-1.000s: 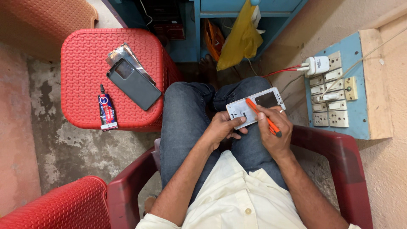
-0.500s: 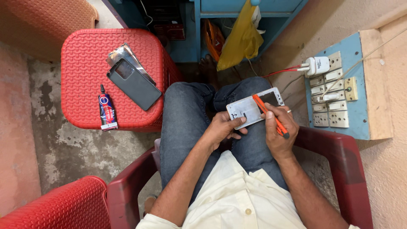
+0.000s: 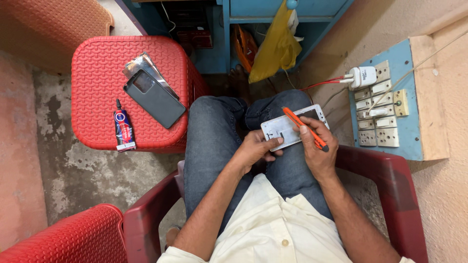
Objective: The person sits on a chair with a smartphone resting on their lap and uses an orange pry tool to scrape and pry along the edges of the phone's screen, working around the perimeter and turning the phone to reach different sides. A phone case and a tube of adhesive sit on a nearby stool.
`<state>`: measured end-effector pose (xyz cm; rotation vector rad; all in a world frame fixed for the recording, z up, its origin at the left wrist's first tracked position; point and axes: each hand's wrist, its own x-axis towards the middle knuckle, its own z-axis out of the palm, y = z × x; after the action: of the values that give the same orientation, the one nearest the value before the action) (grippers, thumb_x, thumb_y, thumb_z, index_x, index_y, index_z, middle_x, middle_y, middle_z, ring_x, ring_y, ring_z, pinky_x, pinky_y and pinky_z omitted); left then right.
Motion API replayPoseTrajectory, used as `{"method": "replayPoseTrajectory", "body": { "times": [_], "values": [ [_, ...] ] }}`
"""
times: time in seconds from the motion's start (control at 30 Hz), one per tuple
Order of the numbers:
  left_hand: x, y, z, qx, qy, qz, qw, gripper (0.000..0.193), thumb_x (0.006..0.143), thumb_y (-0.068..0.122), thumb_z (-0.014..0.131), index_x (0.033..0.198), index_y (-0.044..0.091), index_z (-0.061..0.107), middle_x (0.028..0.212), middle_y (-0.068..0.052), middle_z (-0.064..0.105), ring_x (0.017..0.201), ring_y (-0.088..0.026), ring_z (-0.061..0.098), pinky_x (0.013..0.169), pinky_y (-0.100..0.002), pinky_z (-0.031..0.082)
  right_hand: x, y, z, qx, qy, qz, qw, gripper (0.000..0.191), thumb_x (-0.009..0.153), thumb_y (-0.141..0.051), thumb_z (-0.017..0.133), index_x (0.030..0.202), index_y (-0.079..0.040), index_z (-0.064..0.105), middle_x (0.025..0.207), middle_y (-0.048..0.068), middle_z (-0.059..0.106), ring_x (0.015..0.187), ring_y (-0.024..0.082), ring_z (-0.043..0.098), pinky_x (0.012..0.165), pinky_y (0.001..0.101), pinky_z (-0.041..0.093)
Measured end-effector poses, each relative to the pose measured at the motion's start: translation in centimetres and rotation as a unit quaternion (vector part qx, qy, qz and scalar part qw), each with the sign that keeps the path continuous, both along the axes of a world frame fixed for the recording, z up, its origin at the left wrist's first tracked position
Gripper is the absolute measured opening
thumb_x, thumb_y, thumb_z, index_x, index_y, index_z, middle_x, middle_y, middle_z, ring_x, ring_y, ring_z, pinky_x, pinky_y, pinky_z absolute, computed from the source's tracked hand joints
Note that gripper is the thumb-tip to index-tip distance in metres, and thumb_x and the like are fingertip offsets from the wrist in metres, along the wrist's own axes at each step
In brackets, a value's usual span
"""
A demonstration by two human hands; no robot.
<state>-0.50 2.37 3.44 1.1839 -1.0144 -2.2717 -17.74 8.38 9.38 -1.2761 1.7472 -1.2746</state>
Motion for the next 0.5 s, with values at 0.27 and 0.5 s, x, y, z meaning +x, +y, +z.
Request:
{"method": "replayPoseTrajectory", "body": {
  "times": [0.27, 0.5],
  "values": [
    [0.4, -1.3, -0.3, -0.064, 0.071, 0.156, 0.983, 0.036, 0.1, 0.025, 0.064, 0.13, 0.005, 0.066, 0.118, -0.007, 0.072, 0.103, -0.014, 0.069, 0.087, -0.027, 0.059, -0.5, 0.0, 0.6, -0.008, 0.012, 0.078, 0.997, 0.026, 0.104, -0.016, 0.063, 0.12, 0.003, 0.07, 0.099, 0.01, 0.078, 0.094, 0.013, 0.069, 0.087, 0.0277, 0.054],
    [0.6, -1.2, -0.1, -0.024, 0.109, 0.153, 0.982, 0.03, 0.102, 0.02, 0.062, 0.121, -0.001, 0.07, 0.112, -0.011, 0.073, 0.096, -0.017, 0.072, 0.086, -0.032, 0.06, -0.8, 0.3, 0.7, -0.029, 0.003, 0.106, 0.994, 0.025, 0.105, -0.014, 0.061, 0.12, 0.003, 0.071, 0.1, 0.01, 0.078, 0.097, 0.014, 0.066, 0.089, 0.0285, 0.053]
  ]
}}
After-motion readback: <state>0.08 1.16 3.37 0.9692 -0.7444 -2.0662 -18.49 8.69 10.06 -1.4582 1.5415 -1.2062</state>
